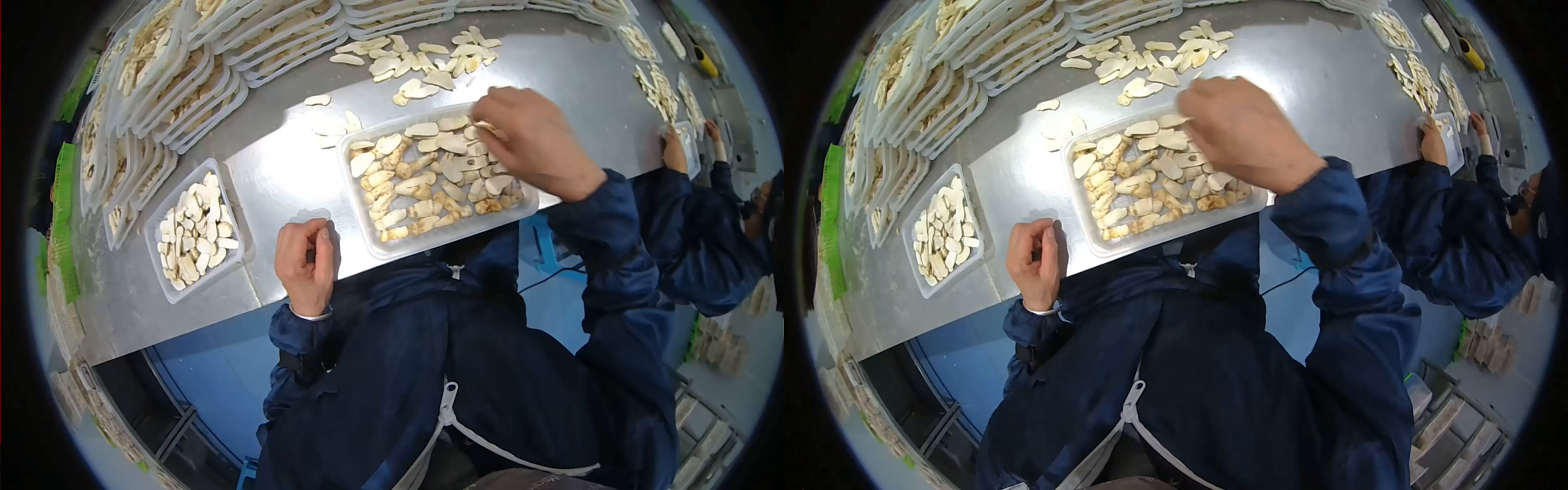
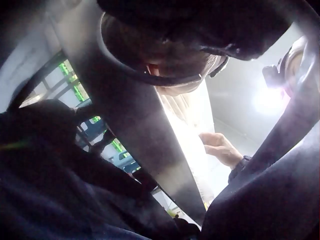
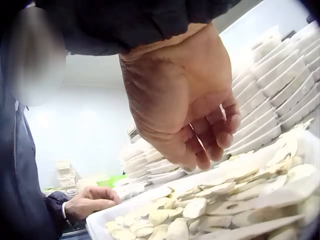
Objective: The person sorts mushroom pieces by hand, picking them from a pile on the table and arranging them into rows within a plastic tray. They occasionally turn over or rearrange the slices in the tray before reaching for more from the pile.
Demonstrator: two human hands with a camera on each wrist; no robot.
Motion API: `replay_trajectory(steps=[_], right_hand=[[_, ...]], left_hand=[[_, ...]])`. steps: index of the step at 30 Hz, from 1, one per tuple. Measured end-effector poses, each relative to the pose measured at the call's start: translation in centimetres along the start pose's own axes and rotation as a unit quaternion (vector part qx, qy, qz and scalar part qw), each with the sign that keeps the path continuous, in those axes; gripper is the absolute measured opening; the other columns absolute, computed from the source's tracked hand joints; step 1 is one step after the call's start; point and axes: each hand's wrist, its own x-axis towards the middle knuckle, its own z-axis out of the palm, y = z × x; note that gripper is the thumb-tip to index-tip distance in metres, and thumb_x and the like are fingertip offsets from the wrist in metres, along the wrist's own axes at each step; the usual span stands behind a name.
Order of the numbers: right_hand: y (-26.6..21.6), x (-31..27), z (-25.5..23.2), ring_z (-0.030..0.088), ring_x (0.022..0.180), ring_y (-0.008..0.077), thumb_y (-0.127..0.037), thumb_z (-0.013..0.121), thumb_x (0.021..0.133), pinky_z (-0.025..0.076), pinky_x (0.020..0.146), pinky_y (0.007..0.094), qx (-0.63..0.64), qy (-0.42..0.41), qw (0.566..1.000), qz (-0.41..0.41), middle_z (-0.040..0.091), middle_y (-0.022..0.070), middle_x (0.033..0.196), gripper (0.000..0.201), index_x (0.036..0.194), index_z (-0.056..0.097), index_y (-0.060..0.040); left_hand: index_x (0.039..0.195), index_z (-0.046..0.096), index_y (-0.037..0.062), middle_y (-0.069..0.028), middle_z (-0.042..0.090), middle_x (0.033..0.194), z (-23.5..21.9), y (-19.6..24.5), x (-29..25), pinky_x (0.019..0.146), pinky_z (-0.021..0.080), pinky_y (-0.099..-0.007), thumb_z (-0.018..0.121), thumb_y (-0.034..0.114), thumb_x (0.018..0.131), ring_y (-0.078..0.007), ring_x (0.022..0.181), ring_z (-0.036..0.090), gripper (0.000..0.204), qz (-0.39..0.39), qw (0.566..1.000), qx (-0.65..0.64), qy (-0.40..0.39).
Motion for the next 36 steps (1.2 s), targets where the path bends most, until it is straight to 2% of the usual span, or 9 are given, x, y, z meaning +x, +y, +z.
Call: replay_trajectory(steps=[6,7,10,11,14,18,25,32,36], right_hand=[[3.4,-6.5,-0.6,0.059,0.071,0.0295,-0.011,0.065,0.086,0.046,0.066,0.0390,0.063,0.090,0.975,0.191,0.060,0.0127,0.081,0.014,0.095,0.061,-0.0004],[3.4,-7.6,-0.2,0.058,0.068,0.0272,-0.011,0.065,0.087,0.046,0.064,0.0373,0.079,0.082,0.968,0.225,0.059,0.0120,0.078,0.015,0.097,0.061,0.0000],[4.4,-10.0,2.4,0.053,0.063,0.0190,-0.013,0.066,0.089,0.044,0.060,0.0320,0.166,0.108,0.935,0.294,0.056,0.0091,0.072,0.019,0.102,0.062,0.0005],[4.8,-10.2,3.1,0.050,0.061,0.0146,-0.015,0.065,0.091,0.043,0.059,0.0292,0.178,0.131,0.930,0.294,0.054,0.0074,0.069,0.020,0.102,0.062,0.0009],[6.3,-10.2,4.8,0.050,0.061,0.0144,-0.014,0.065,0.091,0.044,0.059,0.0293,0.177,0.164,0.917,0.317,0.054,0.0070,0.069,0.017,0.099,0.063,0.0006],[7.9,-10.6,7.4,0.050,0.059,0.0154,-0.011,0.065,0.091,0.044,0.059,0.0297,0.121,0.255,0.918,0.280,0.054,0.0070,0.069,0.010,0.093,0.065,-0.0010],[7.8,-10.7,7.1,0.051,0.059,0.0163,-0.010,0.064,0.091,0.045,0.059,0.0297,0.117,0.237,0.919,0.293,0.055,0.0083,0.070,0.008,0.091,0.064,-0.0016],[7.9,-10.8,7.3,0.054,0.061,0.0166,-0.010,0.064,0.092,0.046,0.060,0.0295,0.106,0.238,0.923,0.282,0.058,0.0086,0.072,0.008,0.092,0.064,-0.0027],[7.9,-10.9,7.4,0.053,0.061,0.0162,-0.011,0.063,0.092,0.046,0.060,0.0294,0.100,0.230,0.924,0.290,0.057,0.0077,0.071,0.007,0.093,0.065,-0.0036]], left_hand=[[0.103,0.066,-0.0027,-0.0093,0.058,0.083,-2.0,1.2,0.7,0.068,0.047,-0.0292,0.062,-0.002,0.088,-0.0192,0.071,0.055,0.015,-0.079,0.994,-0.063,-0.041],[0.106,0.066,-0.0021,-0.0053,0.059,0.085,-3.0,1.6,1.4,0.073,0.045,-0.0254,0.062,0.000,0.091,-0.0126,0.076,0.053,0.016,-0.060,0.996,-0.042,-0.049],[0.107,0.066,-0.0018,-0.0078,0.061,0.087,-5.0,2.9,4.3,0.074,0.047,-0.0266,0.061,-0.001,0.090,-0.0156,0.078,0.057,0.018,-0.013,0.995,0.073,-0.066],[0.107,0.066,-0.0019,-0.0139,0.064,0.094,-5.1,3.0,5.4,0.076,0.051,-0.0323,0.062,-0.002,0.088,-0.0261,0.082,0.064,0.020,-0.009,0.993,0.091,-0.074],[0.109,0.068,0.0014,-0.0141,0.067,0.098,-3.9,1.7,8.3,0.075,0.052,-0.0346,0.062,0.003,0.089,-0.0281,0.084,0.067,0.021,0.026,0.988,0.114,-0.100],[0.106,0.070,0.0034,-0.0124,0.068,0.099,-1.2,0.1,11.3,0.072,0.052,-0.0347,0.064,0.006,0.089,-0.0275,0.081,0.067,0.018,0.030,0.983,0.106,-0.144],[0.096,0.072,0.0034,-0.0099,0.064,0.086,1.8,-1.0,13.1,0.067,0.050,-0.0335,0.070,0.009,0.085,-0.0244,0.073,0.064,0.013,0.040,0.980,0.105,-0.164],[0.093,0.071,0.0001,-0.0098,0.064,0.083,0.6,-1.8,13.0,0.066,0.049,-0.0314,0.071,0.006,0.083,-0.0214,0.070,0.063,0.012,-0.005,0.982,0.091,-0.166],[0.089,0.069,-0.0018,-0.0089,0.064,0.083,-1.6,2.2,12.2,0.066,0.049,-0.0296,0.070,0.003,0.081,-0.0184,0.071,0.062,0.009,-0.017,0.983,0.054,-0.175]])
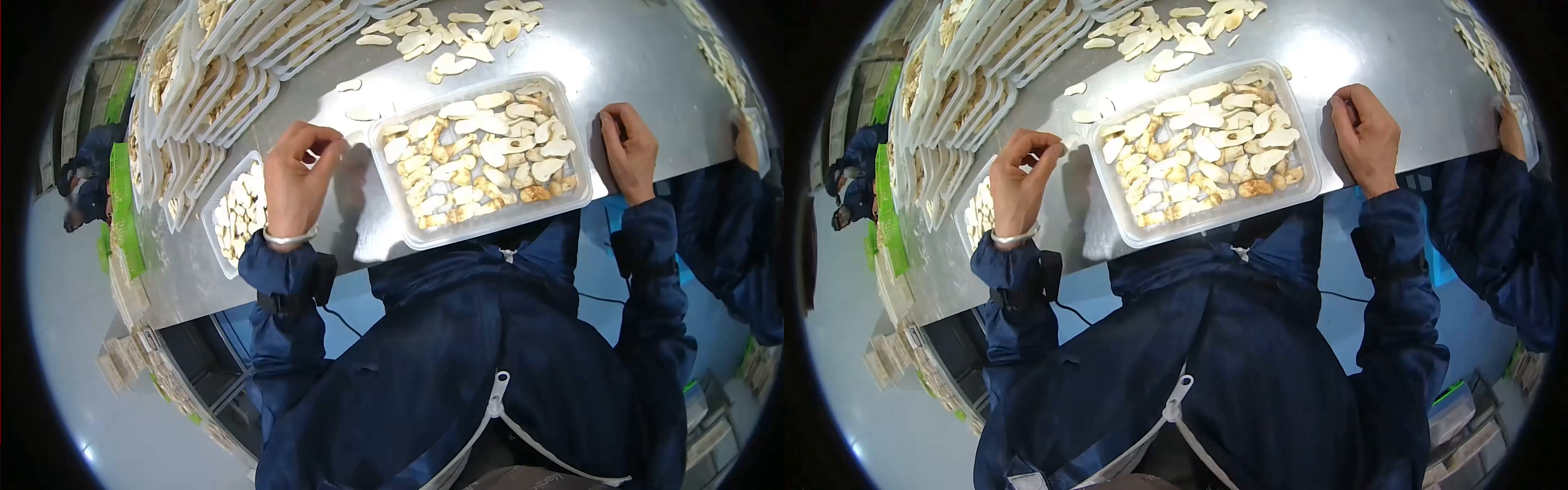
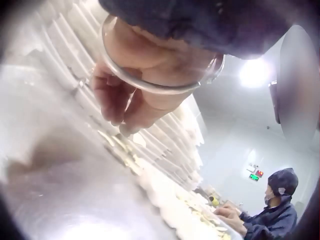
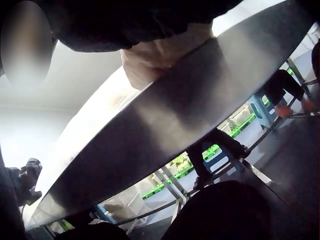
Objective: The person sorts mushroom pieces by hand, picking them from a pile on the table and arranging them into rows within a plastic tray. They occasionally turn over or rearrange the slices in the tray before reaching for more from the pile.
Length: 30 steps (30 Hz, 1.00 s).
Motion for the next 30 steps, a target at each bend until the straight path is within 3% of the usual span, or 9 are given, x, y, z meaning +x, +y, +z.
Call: replay_trajectory(steps=[2,4,9,12,15,16,18,24,30], right_hand=[[0.1,0.0,0.0,0.053,0.061,0.0161,-0.011,0.063,0.092,0.046,0.060,0.0294,-0.003,0.000,1.000,-0.007,0.057,0.0079,0.071,0.008,0.093,0.065,-0.0037],[0.1,0.2,0.1,0.053,0.061,0.0159,-0.011,0.063,0.092,0.046,0.060,0.0295,-0.004,0.002,1.000,-0.011,0.057,0.0081,0.071,0.008,0.093,0.065,-0.0036],[-0.1,0.0,0.1,0.053,0.061,0.0157,-0.011,0.064,0.091,0.046,0.060,0.0297,0.009,0.008,1.000,-0.005,0.056,0.0087,0.071,0.008,0.092,0.064,-0.0034],[-0.2,0.1,0.0,0.053,0.061,0.0159,-0.011,0.064,0.091,0.046,0.060,0.0297,-0.010,0.002,1.000,-0.007,0.057,0.0088,0.072,0.007,0.092,0.064,-0.0036],[-0.3,0.0,0.0,0.053,0.060,0.0166,-0.010,0.064,0.091,0.046,0.060,0.0299,-0.002,0.001,1.000,0.000,0.058,0.0092,0.073,0.007,0.092,0.064,-0.0037],[-0.2,0.0,0.0,0.053,0.060,0.0167,-0.010,0.064,0.091,0.046,0.060,0.0298,-0.001,0.001,1.000,0.001,0.058,0.0090,0.073,0.006,0.092,0.064,-0.0036],[0.0,0.0,0.0,0.053,0.060,0.0170,-0.009,0.064,0.090,0.046,0.060,0.0298,0.001,-0.002,1.000,-0.001,0.057,0.0088,0.072,0.006,0.092,0.064,-0.0035],[-0.3,0.1,-0.2,0.053,0.061,0.0160,-0.009,0.064,0.090,0.045,0.060,0.0288,-0.005,-0.005,1.000,-0.002,0.058,0.0080,0.073,0.006,0.092,0.064,-0.0031],[-0.4,0.2,-0.2,0.053,0.061,0.0156,-0.008,0.064,0.090,0.046,0.061,0.0285,0.009,-0.010,1.000,0.006,0.058,0.0088,0.073,0.006,0.092,0.063,-0.0027]], left_hand=[[0.088,0.069,-0.0013,-0.0090,0.063,0.082,0.6,2.1,-0.9,0.067,0.049,-0.0297,0.069,0.003,0.081,-0.0189,0.072,0.062,0.008,0.054,0.998,-0.004,-0.034],[0.086,0.069,0.0011,-0.0105,0.059,0.080,2.2,3.9,-1.7,0.069,0.049,-0.0329,0.070,0.002,0.079,-0.0256,0.075,0.061,0.007,0.034,0.997,-0.012,-0.068],[0.083,0.068,0.0034,-0.0106,0.057,0.079,4.3,3.0,-1.8,0.069,0.047,-0.0388,0.072,0.005,0.074,-0.0303,0.079,0.058,0.010,0.086,0.991,0.085,-0.049],[0.091,0.070,0.0013,-0.0070,0.055,0.077,4.2,3.1,-1.4,0.065,0.045,-0.0304,0.072,0.005,0.081,-0.0179,0.072,0.056,0.011,0.068,0.987,0.129,-0.064],[0.090,0.068,0.0027,-0.0103,0.058,0.079,3.4,2.3,-0.6,0.067,0.048,-0.0363,0.072,0.007,0.078,-0.0267,0.074,0.059,0.014,0.045,0.999,0.019,-0.015],[0.094,0.069,0.0031,-0.0105,0.058,0.079,3.1,1.4,0.0,0.066,0.048,-0.0357,0.071,0.007,0.081,-0.0250,0.073,0.060,0.014,0.051,0.998,0.009,0.037],[0.098,0.070,0.0038,-0.0116,0.059,0.083,1.8,0.7,1.7,0.070,0.049,-0.0368,0.069,0.005,0.083,-0.0272,0.078,0.061,0.016,0.040,0.994,0.078,0.059],[0.105,0.071,0.0067,-0.0122,0.060,0.094,3.4,-2.7,3.5,0.078,0.049,-0.0379,0.065,0.003,0.084,-0.0326,0.086,0.061,0.022,0.062,0.991,0.120,0.010],[0.093,0.072,0.0030,-0.0106,0.062,0.089,2.9,-2.9,3.1,0.073,0.049,-0.0357,0.069,0.004,0.082,-0.0266,0.079,0.063,0.011,0.035,0.996,0.081,0.031]])
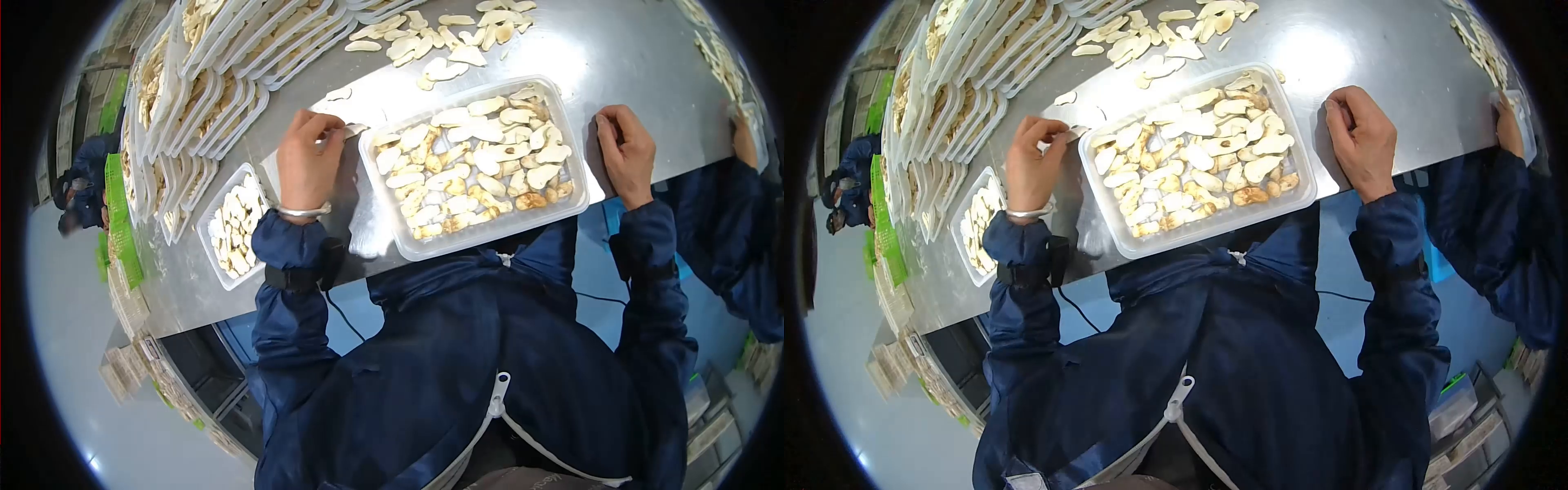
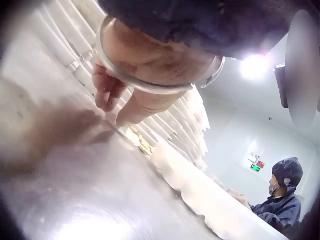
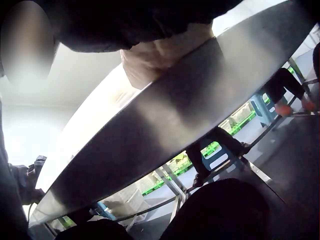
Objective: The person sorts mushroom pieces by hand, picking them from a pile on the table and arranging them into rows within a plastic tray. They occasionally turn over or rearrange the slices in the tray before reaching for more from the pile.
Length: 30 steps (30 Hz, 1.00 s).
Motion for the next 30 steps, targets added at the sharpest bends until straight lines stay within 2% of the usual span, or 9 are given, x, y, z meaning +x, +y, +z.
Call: replay_trajectory(steps=[3,7,8,9,16,19,20,24,30], right_hand=[[-0.1,-0.1,0.1,0.053,0.061,0.0162,-0.009,0.064,0.090,0.046,0.061,0.0287,0.009,0.007,1.000,-0.001,0.058,0.0089,0.073,0.007,0.093,0.064,-0.0026],[0.0,0.2,0.2,0.055,0.061,0.0178,-0.010,0.064,0.090,0.046,0.060,0.0299,-0.014,0.014,1.000,-0.022,0.059,0.0090,0.073,0.007,0.091,0.064,-0.0029],[-0.1,0.1,0.1,0.055,0.061,0.0183,-0.010,0.064,0.090,0.046,0.060,0.0303,-0.013,0.012,1.000,-0.016,0.059,0.0090,0.073,0.007,0.091,0.064,-0.0030],[-0.1,0.0,0.1,0.056,0.060,0.0189,-0.010,0.063,0.090,0.046,0.060,0.0308,-0.013,0.011,1.000,-0.008,0.059,0.0091,0.073,0.007,0.091,0.064,-0.0031],[0.0,-0.1,0.1,0.054,0.059,0.0180,-0.009,0.064,0.089,0.045,0.058,0.0306,0.000,0.021,1.000,-0.020,0.056,0.0082,0.069,0.005,0.090,0.063,-0.0041],[0.0,-0.3,0.1,0.054,0.061,0.0180,-0.006,0.064,0.088,0.044,0.059,0.0302,0.016,0.015,1.000,0.001,0.055,0.0077,0.072,0.003,0.090,0.063,-0.0034],[0.0,-0.6,0.0,0.054,0.061,0.0180,-0.005,0.064,0.088,0.044,0.059,0.0300,0.022,0.021,1.000,-0.004,0.055,0.0076,0.073,0.002,0.090,0.063,-0.0031],[-0.6,-1.1,-0.2,0.054,0.065,0.0180,-0.002,0.063,0.088,0.044,0.060,0.0296,0.020,0.024,0.999,-0.016,0.054,0.0075,0.078,0.001,0.089,0.062,-0.0014],[-0.9,-1.0,-0.2,0.054,0.064,0.0186,0.000,0.063,0.087,0.044,0.060,0.0301,0.001,0.024,1.000,-0.020,0.054,0.0077,0.077,0.002,0.088,0.062,-0.0012]], left_hand=[[0.086,0.070,-0.0003,-0.0110,0.061,0.084,-2.6,3.1,-0.5,0.072,0.048,-0.0332,0.072,0.004,0.080,-0.0246,0.077,0.061,0.008,-0.044,0.996,-0.078,-0.010],[0.086,0.071,0.0014,-0.0115,0.061,0.084,-1.2,7.6,-1.1,0.073,0.049,-0.0353,0.071,0.005,0.078,-0.0273,0.081,0.061,0.009,0.062,0.989,-0.101,-0.085],[0.086,0.072,0.0021,-0.0116,0.061,0.084,0.0,7.9,-1.2,0.073,0.049,-0.0367,0.071,0.006,0.077,-0.0283,0.083,0.061,0.010,0.065,0.987,-0.110,-0.102],[0.090,0.071,-0.0012,-0.0087,0.058,0.082,0.8,7.9,-1.1,0.073,0.048,-0.0332,0.069,0.005,0.082,-0.0220,0.078,0.061,0.010,0.088,0.987,-0.070,-0.111],[0.094,0.073,0.0014,-0.0090,0.059,0.082,2.5,8.3,-0.5,0.072,0.048,-0.0330,0.068,0.005,0.083,-0.0232,0.079,0.060,0.012,0.092,0.990,0.007,-0.103],[0.090,0.071,0.0037,-0.0110,0.058,0.083,1.4,5.9,0.7,0.074,0.048,-0.0403,0.070,0.003,0.078,-0.0308,0.082,0.058,0.012,0.093,0.994,-0.054,0.007],[0.097,0.071,0.0040,-0.0119,0.060,0.086,0.7,3.7,1.7,0.074,0.049,-0.0390,0.068,0.002,0.080,-0.0299,0.083,0.060,0.017,0.097,0.994,-0.017,0.050],[0.104,0.071,0.0047,-0.0127,0.062,0.090,-0.9,-1.0,3.5,0.078,0.050,-0.0374,0.067,0.004,0.083,-0.0298,0.086,0.063,0.022,0.015,0.999,0.015,0.043],[0.101,0.073,0.0075,-0.0118,0.062,0.088,0.9,-2.9,4.4,0.076,0.050,-0.0374,0.069,0.007,0.082,-0.0292,0.085,0.063,0.020,0.048,0.995,0.077,0.036]])
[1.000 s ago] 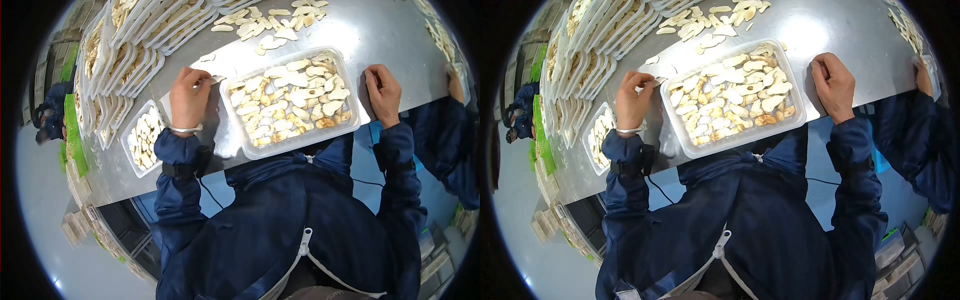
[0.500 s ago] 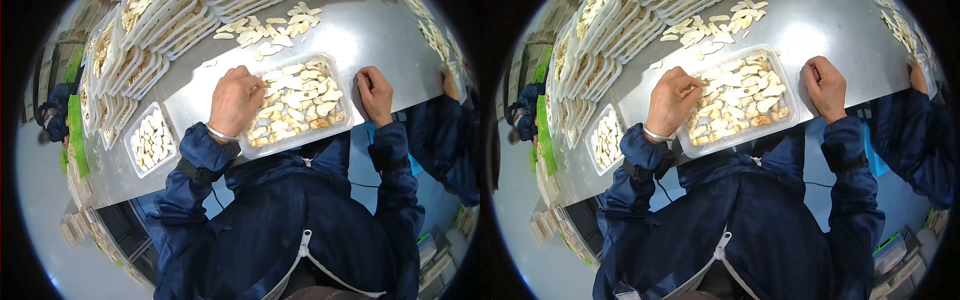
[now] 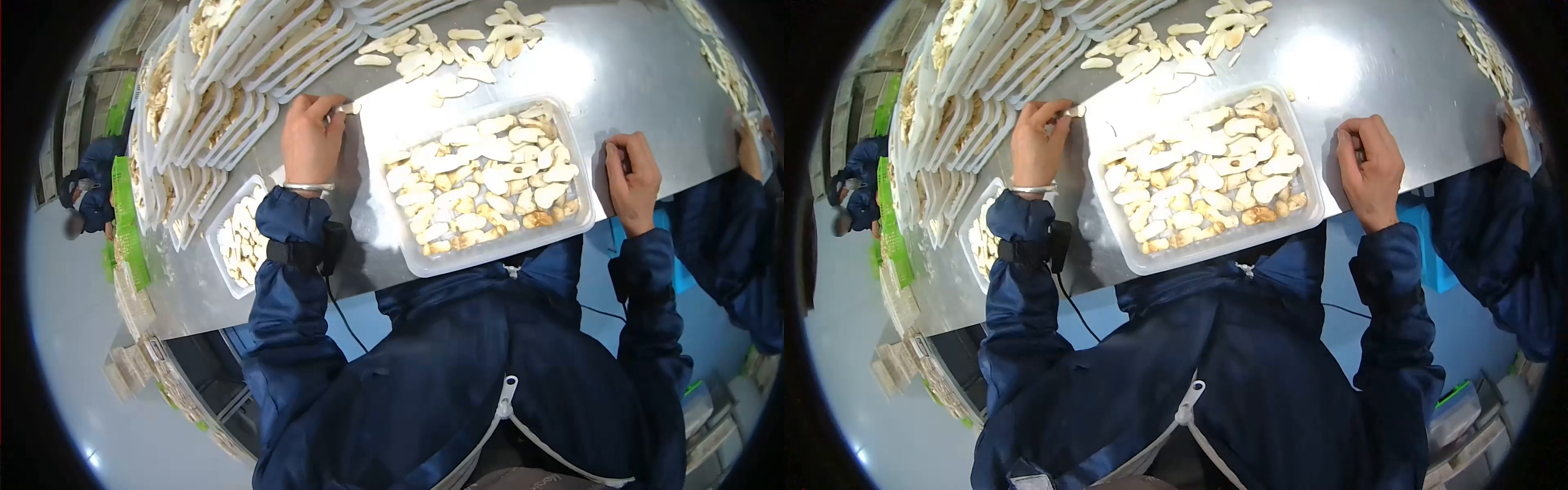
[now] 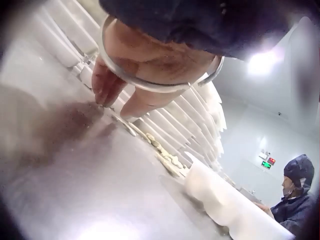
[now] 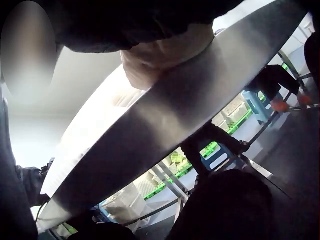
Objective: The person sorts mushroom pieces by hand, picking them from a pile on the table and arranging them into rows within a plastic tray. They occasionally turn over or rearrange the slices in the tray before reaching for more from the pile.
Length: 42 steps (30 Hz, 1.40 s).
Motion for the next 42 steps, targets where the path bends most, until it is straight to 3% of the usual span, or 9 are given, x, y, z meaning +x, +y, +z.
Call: replay_trajectory(steps=[7,10,15,31,34,36,38,40,42], right_hand=[[0.2,0.0,0.2,0.056,0.065,0.0192,-0.001,0.063,0.087,0.046,0.061,0.0297,0.002,0.005,1.000,-0.009,0.056,0.0082,0.078,0.002,0.089,0.062,-0.0013],[0.2,-0.1,0.1,0.057,0.065,0.0192,-0.001,0.063,0.087,0.046,0.061,0.0297,-0.007,0.007,1.000,-0.007,0.057,0.0083,0.078,0.002,0.089,0.062,-0.0013],[0.4,-0.1,0.4,0.056,0.065,0.0197,-0.002,0.063,0.086,0.046,0.062,0.0303,-0.008,0.013,1.000,-0.024,0.056,0.0083,0.078,0.003,0.089,0.062,-0.0022],[0.4,-0.1,0.0,0.057,0.068,0.0216,-0.005,0.064,0.086,0.046,0.063,0.0328,-0.007,0.015,1.000,-0.017,0.058,0.0077,0.078,0.004,0.089,0.062,-0.0032],[0.5,-0.1,-0.4,0.055,0.066,0.0183,-0.004,0.063,0.086,0.045,0.063,0.0301,0.063,0.001,0.997,0.046,0.059,0.0063,0.079,0.009,0.095,0.064,-0.0028],[0.2,0.6,-1.5,0.052,0.066,0.0159,-0.003,0.062,0.086,0.044,0.063,0.0282,0.146,-0.025,0.979,0.138,0.060,0.0054,0.080,0.014,0.099,0.066,-0.0026],[-0.5,2.5,-3.4,0.050,0.067,0.0143,-0.003,0.059,0.086,0.044,0.064,0.0273,0.117,-0.062,0.987,0.086,0.059,0.0064,0.080,0.020,0.105,0.065,-0.0011],[-1.8,5.1,-4.9,0.051,0.067,0.0154,-0.004,0.059,0.086,0.044,0.064,0.0278,0.057,-0.101,0.993,0.004,0.059,0.0077,0.080,0.020,0.106,0.064,-0.0007],[-3.1,8.0,-5.0,0.057,0.071,0.0238,-0.004,0.056,0.086,0.047,0.068,0.0341,0.021,-0.153,0.986,-0.064,0.061,0.0109,0.087,0.021,0.105,0.065,-0.0020]], left_hand=[[0.092,0.073,0.0041,-0.0112,0.062,0.086,-2.0,1.2,-0.9,0.072,0.050,-0.0351,0.071,0.008,0.081,-0.0268,0.080,0.063,0.012,-0.024,0.997,-0.060,-0.037],[0.092,0.072,0.0014,-0.0069,0.065,0.090,-6.1,6.3,-3.1,0.072,0.046,-0.0288,0.071,0.004,0.083,-0.0191,0.084,0.063,0.010,0.001,0.992,-0.091,-0.087],[0.088,0.069,-0.0004,-0.0121,0.058,0.083,-5.1,10.1,-7.2,0.075,0.047,-0.0373,0.071,0.000,0.079,-0.0298,0.083,0.058,0.009,0.068,0.966,-0.137,-0.209],[0.095,0.068,0.0034,-0.0099,0.059,0.083,-4.5,9.4,-1.8,0.075,0.045,-0.0417,0.071,0.007,0.081,-0.0315,0.083,0.058,0.015,0.077,0.994,-0.030,-0.070],[0.099,0.067,0.0002,-0.0102,0.060,0.083,-4.5,8.9,-0.8,0.072,0.048,-0.0336,0.069,0.003,0.083,-0.0241,0.079,0.061,0.017,0.112,0.992,0.011,-0.064],[0.101,0.068,0.0006,-0.0107,0.061,0.084,-4.6,8.4,-1.4,0.072,0.048,-0.0347,0.070,0.006,0.084,-0.0253,0.079,0.060,0.018,0.070,0.995,-0.014,-0.069],[0.101,0.068,0.0021,-0.0125,0.061,0.085,-4.9,8.3,-2.9,0.072,0.048,-0.0382,0.071,0.011,0.084,-0.0303,0.081,0.061,0.020,-0.006,0.996,-0.050,-0.078],[0.121,0.061,0.0013,-0.0068,0.060,0.082,-5.0,8.1,-5.1,0.067,0.045,-0.0279,0.066,0.008,0.092,-0.0146,0.073,0.058,0.031,-0.088,0.987,-0.098,-0.091],[0.130,0.055,-0.0008,-0.0045,0.060,0.082,-4.9,7.2,-7.4,0.068,0.045,-0.0253,0.061,0.010,0.096,-0.0112,0.072,0.056,0.036,-0.187,0.956,-0.195,-0.110]])
